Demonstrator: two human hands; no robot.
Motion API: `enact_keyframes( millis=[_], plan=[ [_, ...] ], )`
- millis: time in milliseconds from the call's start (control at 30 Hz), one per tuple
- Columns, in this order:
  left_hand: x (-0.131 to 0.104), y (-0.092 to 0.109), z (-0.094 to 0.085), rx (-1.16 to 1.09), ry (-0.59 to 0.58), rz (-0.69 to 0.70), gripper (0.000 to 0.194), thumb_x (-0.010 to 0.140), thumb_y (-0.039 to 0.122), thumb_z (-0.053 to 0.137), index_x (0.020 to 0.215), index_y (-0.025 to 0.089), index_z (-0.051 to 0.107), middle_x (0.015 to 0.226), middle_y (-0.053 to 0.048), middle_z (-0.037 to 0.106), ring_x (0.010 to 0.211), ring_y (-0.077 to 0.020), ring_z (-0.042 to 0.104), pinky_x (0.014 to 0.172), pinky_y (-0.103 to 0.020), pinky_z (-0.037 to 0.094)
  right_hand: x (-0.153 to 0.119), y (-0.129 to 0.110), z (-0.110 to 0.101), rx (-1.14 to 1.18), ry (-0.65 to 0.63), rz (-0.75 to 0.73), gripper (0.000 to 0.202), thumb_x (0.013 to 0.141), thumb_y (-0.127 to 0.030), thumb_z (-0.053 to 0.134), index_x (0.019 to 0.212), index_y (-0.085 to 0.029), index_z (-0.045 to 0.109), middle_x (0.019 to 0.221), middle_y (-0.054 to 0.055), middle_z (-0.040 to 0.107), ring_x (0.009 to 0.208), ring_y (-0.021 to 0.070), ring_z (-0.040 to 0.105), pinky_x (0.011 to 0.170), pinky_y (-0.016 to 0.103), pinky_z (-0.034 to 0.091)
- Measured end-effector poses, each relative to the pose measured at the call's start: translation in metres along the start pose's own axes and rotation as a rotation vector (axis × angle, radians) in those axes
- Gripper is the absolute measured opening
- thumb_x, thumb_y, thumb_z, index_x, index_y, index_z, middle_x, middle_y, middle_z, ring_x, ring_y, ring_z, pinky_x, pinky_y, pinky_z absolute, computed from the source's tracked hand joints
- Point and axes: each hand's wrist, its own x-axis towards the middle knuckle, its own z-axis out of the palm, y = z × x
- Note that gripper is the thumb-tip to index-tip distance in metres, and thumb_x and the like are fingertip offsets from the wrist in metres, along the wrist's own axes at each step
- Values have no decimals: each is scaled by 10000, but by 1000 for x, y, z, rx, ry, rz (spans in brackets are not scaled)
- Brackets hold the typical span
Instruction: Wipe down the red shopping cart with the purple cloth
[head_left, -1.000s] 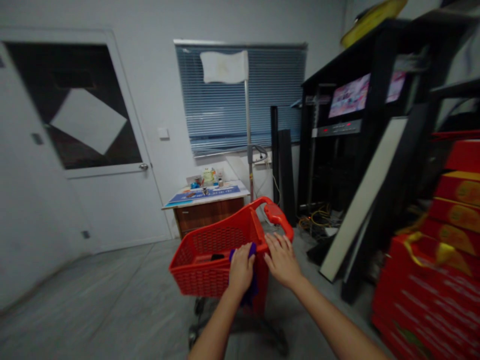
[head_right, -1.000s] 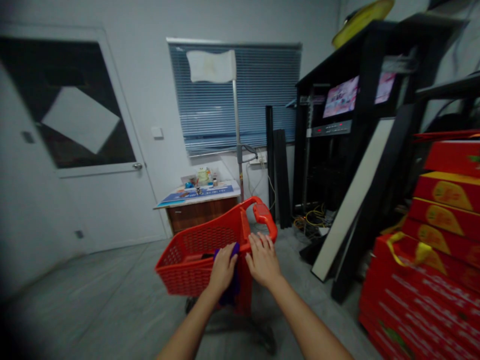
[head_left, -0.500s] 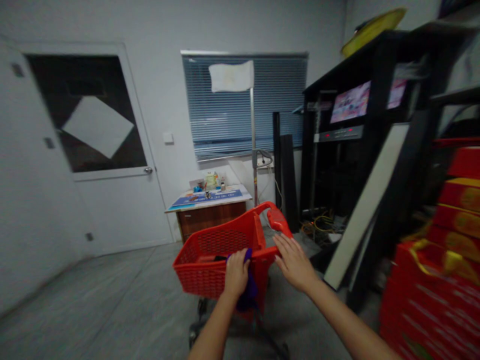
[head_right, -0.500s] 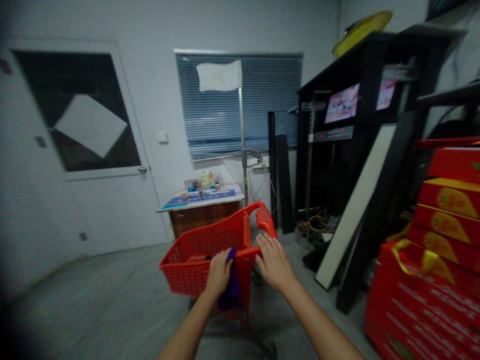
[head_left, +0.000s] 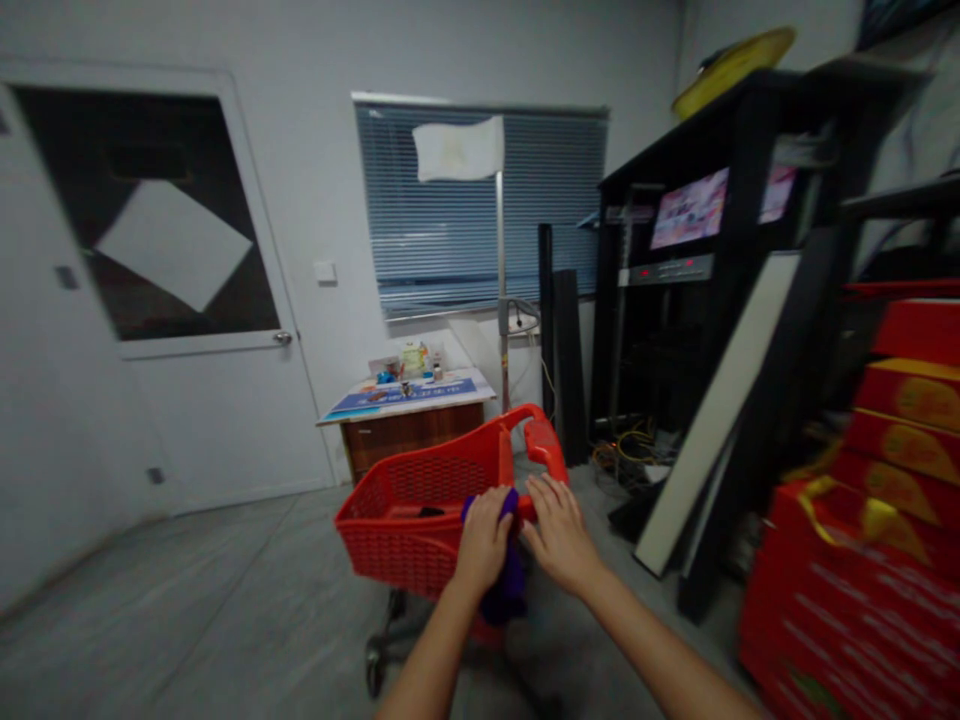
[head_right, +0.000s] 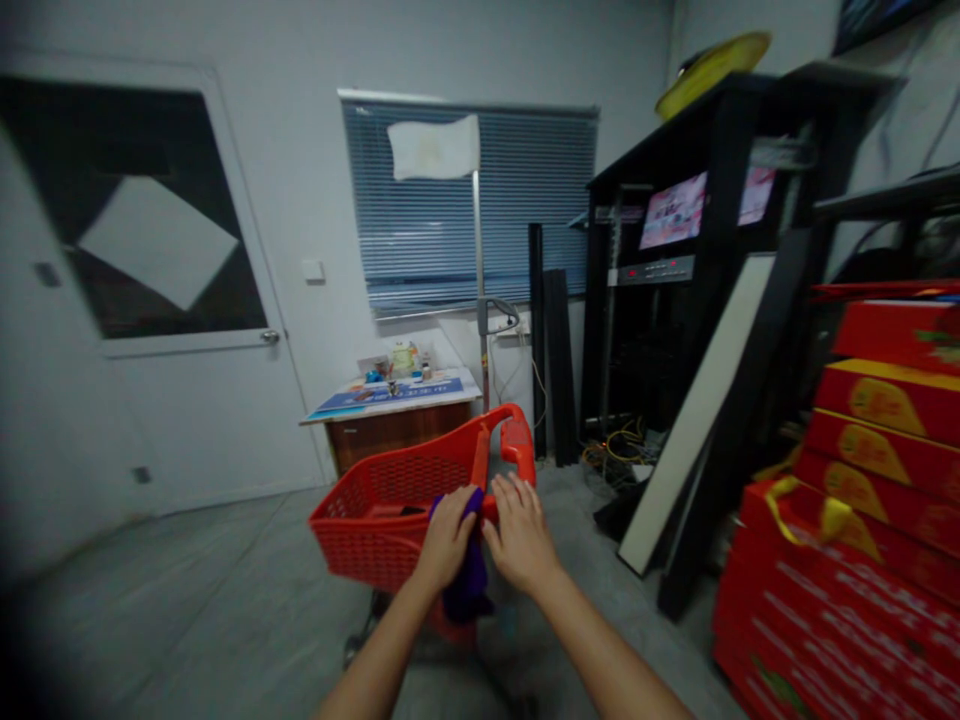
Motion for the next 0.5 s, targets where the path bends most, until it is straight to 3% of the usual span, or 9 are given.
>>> enact_keyframes(
  millis=[200, 400, 500],
  plan=[
    [-6, -26, -16, 16, 48, -87, 397, 950, 243, 382, 1314, 225, 540, 1363, -71, 570, 1306, -223, 466, 1144, -494, 280, 3, -28, 4, 18, -34, -14, 577, 904, -347, 434, 1450, -172, 372, 1459, 90, 449, 1371, 264, 331, 1142, 474, 248],
    [-6, -33, -36, -3, 14, -61, 389, 940, 250, 400, 1293, 204, 556, 1344, -80, 584, 1281, -216, 489, 1138, -471, 307, 7, -63, 14, 39, -48, 14, 576, 918, -388, 423, 1432, -131, 401, 1470, 103, 435, 1374, 274, 330, 1137, 471, 259],
    [-6, -41, -46, -15, 12, -101, 382, 939, 257, 399, 1277, 205, 568, 1339, -80, 587, 1281, -209, 490, 1133, -455, 322, 8, -67, 11, 69, -61, -38, 576, 932, -397, 406, 1451, -151, 372, 1473, 91, 433, 1376, 253, 339, 1137, 454, 270]
  ],
)
